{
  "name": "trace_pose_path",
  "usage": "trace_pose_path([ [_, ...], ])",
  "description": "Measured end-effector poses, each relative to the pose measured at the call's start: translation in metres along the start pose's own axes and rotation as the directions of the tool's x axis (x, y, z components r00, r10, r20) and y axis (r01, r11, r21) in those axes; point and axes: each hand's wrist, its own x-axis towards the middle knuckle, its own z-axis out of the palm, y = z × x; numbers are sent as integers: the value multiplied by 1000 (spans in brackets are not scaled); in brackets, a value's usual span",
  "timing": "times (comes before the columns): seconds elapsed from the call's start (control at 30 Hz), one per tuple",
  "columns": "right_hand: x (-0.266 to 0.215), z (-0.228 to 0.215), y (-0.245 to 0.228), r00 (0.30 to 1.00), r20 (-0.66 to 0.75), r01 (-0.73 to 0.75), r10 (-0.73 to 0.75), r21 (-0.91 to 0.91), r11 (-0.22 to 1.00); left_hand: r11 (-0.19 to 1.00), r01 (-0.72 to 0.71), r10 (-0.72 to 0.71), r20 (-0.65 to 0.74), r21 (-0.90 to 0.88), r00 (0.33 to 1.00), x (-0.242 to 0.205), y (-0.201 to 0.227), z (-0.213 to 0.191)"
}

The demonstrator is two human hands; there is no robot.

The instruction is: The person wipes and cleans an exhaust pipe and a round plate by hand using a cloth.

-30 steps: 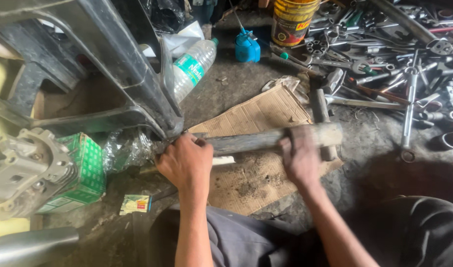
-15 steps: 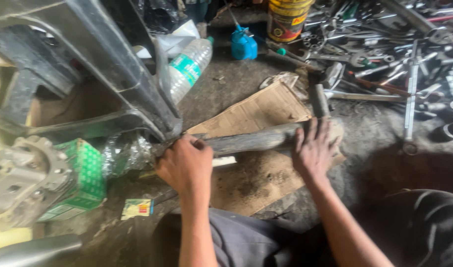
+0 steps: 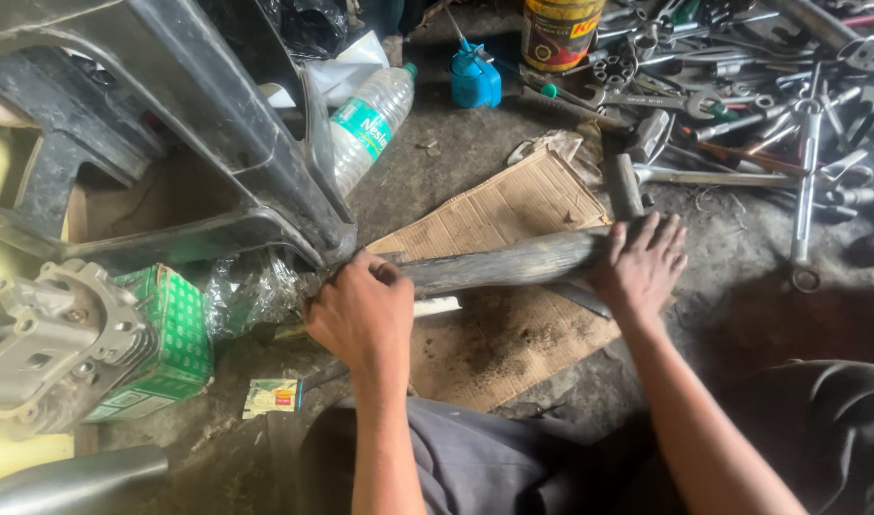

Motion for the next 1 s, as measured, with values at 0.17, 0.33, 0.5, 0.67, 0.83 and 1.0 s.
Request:
trace_pose_path([
  [0.17, -46, 11, -28, 984, 96, 147, -149, 23, 989, 999, 21, -22, 20, 25, 1000, 7, 1, 5],
  [0.33, -82, 27, -52, 980, 41, 195, -194, -30, 980, 998, -14, 17, -56, 59, 998, 4, 2, 2],
  [0.5, 6, -2, -17, 939, 58, -344, 340, 192, 919, 999, -9, 11, -28, 41, 1000, 0, 2, 0],
  [0.67, -46, 12, -38, 995, 7, -100, 101, 175, 979, 999, 0, 2, -37, 40, 999, 5, 5, 1],
  [0.83, -56, 16, -48, 992, 15, -123, 122, 164, 979, 996, -22, 29, -81, 86, 996, 4, 5, 2],
  [1.0, -15, 10, -20, 957, -16, -274, 289, 266, 924, 1000, 3, -3, -20, 21, 1000, 0, 4, -2],
])
